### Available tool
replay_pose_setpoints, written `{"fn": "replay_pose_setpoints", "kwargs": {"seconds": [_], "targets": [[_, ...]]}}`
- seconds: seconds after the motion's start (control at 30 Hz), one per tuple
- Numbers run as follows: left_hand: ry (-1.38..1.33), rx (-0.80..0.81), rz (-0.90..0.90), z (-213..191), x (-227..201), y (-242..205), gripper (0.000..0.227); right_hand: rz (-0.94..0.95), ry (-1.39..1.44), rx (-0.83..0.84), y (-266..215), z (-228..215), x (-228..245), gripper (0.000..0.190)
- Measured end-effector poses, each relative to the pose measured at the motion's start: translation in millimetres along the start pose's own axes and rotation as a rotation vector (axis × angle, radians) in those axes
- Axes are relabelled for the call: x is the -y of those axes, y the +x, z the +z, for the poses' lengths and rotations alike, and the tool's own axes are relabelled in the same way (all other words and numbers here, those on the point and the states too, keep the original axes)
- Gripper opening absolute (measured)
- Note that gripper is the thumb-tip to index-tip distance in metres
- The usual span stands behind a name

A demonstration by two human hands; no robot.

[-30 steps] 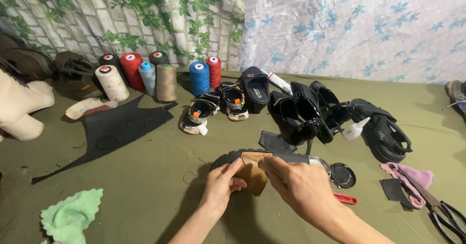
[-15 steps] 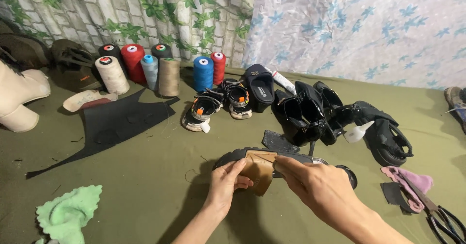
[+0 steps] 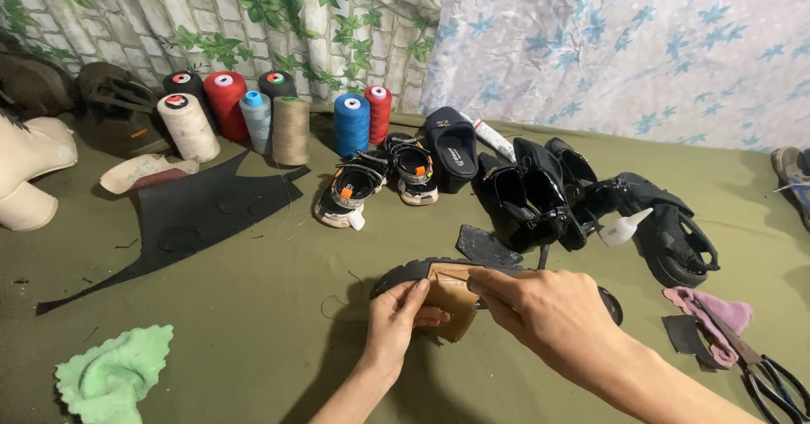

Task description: The person uses a stitching awl to puncture holes and pull thread through the upper of a black shoe, performing hand-sewing repairs. They repeatedly rotate the shoe to access different sections of the seam while pulling the thread tight.

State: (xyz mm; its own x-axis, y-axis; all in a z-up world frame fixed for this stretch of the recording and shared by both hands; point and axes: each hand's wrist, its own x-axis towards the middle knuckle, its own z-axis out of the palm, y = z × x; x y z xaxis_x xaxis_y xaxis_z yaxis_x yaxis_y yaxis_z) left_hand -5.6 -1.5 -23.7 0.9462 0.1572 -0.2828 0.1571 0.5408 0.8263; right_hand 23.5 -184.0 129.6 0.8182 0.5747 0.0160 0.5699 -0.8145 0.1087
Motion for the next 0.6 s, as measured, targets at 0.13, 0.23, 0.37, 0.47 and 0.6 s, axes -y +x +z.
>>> {"fn": "replay_pose_setpoints", "kwargs": {"seconds": [0.13,0.23,0.37,0.47,0.6], "targets": [[-0.016,0.024,0.008,-1.4,1.5,0.3,0.030,0.002,-0.046,0.076,4.6,-2.6,1.3,0.033],[-0.020,0.020,-0.020,1.2,-5.5,-4.0,0.034,0.024,-0.057,0.106,7.1,-6.3,0.9,0.023],[-0.046,0.008,-0.032,0.9,-6.3,-4.5,0.035,-0.018,-0.078,0.069,10.4,-4.2,-0.3,0.015],[-0.078,0.005,-0.037,-2.1,3.7,1.7,0.034,-0.018,-0.128,0.118,13.2,-7.8,1.8,0.015],[-0.070,0.000,-0.032,-0.3,-2.0,-1.8,0.037,-0.039,-0.154,0.088,15.1,-9.0,3.8,0.018]]}}
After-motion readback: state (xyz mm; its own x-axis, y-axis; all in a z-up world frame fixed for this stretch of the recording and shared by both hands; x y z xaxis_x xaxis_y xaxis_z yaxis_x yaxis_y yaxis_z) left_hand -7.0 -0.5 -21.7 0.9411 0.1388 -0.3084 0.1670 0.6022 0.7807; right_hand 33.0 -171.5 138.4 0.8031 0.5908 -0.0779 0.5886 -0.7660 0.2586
